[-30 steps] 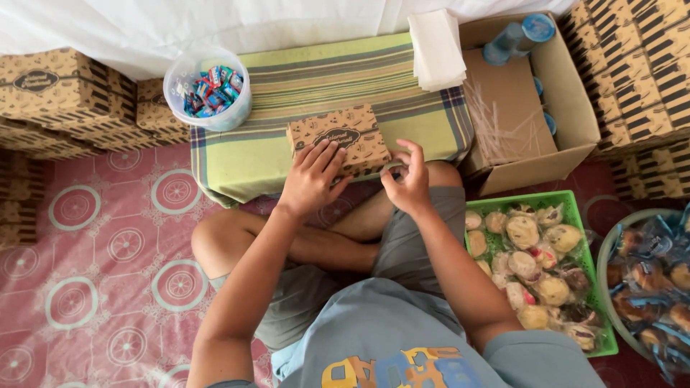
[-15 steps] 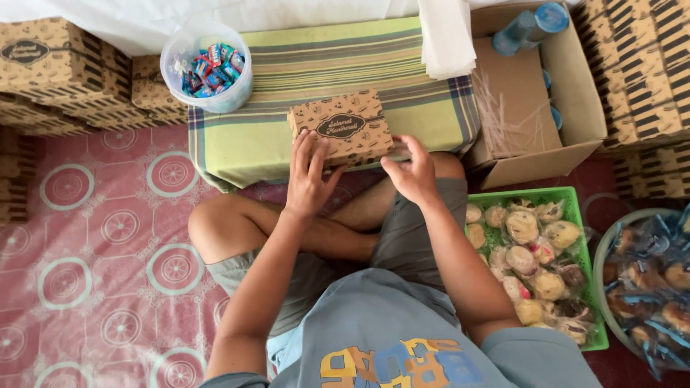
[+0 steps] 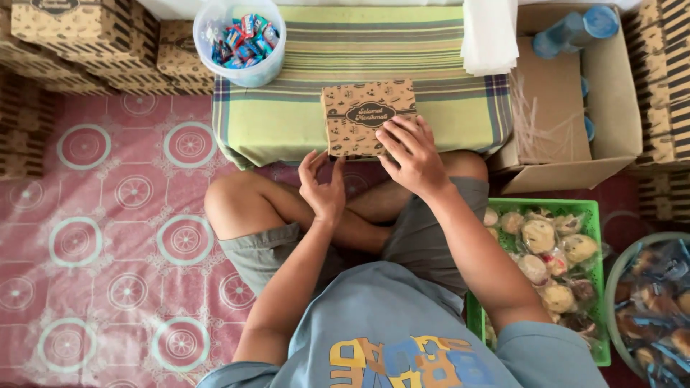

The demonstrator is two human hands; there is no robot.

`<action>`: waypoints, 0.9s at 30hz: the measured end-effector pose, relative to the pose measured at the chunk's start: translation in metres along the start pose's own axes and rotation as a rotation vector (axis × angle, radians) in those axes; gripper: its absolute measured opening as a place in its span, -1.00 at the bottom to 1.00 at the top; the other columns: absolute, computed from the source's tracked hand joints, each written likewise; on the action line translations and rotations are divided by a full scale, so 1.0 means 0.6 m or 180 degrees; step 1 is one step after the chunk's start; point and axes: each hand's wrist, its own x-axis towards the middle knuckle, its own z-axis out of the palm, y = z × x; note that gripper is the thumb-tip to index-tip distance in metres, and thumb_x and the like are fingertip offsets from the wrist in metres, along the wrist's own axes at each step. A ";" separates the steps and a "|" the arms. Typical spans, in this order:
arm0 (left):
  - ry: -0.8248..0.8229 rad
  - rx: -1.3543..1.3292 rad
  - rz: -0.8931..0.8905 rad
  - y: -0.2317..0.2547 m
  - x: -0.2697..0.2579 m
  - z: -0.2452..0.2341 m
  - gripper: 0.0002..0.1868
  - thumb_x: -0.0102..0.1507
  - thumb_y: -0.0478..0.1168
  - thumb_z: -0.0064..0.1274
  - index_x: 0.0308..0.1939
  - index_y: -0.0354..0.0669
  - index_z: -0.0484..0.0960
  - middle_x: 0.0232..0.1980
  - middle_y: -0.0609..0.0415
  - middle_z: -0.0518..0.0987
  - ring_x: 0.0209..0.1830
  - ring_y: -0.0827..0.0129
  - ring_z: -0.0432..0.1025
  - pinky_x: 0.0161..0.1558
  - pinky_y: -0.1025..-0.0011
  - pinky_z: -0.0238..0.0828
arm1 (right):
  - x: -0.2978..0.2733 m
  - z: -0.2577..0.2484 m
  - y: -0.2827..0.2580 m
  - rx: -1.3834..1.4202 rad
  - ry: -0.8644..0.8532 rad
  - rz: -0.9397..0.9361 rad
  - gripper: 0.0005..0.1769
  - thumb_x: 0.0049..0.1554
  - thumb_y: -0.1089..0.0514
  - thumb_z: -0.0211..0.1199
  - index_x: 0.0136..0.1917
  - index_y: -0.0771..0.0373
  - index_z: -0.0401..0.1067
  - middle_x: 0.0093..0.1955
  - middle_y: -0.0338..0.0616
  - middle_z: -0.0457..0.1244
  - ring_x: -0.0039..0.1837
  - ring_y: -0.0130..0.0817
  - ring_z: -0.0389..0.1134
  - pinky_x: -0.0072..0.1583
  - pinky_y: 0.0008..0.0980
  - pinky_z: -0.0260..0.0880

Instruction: Assembling and filling cardboard snack boxes with paper liners, candies, and small cakes.

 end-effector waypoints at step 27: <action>-0.1631 0.0623 0.1624 0.105 0.142 0.003 -0.34 0.48 0.12 -0.08 0.36 -0.47 0.42 0.51 -0.44 0.18 0.58 -0.30 0.00 0.51 -0.13 0.02 | 0.006 -0.013 -0.027 0.0163 -0.0080 0.0187 -0.56 0.17 -0.09 0.42 0.29 0.01 0.59 0.29 -0.14 0.38 0.38 -0.02 0.35 0.48 0.18 0.04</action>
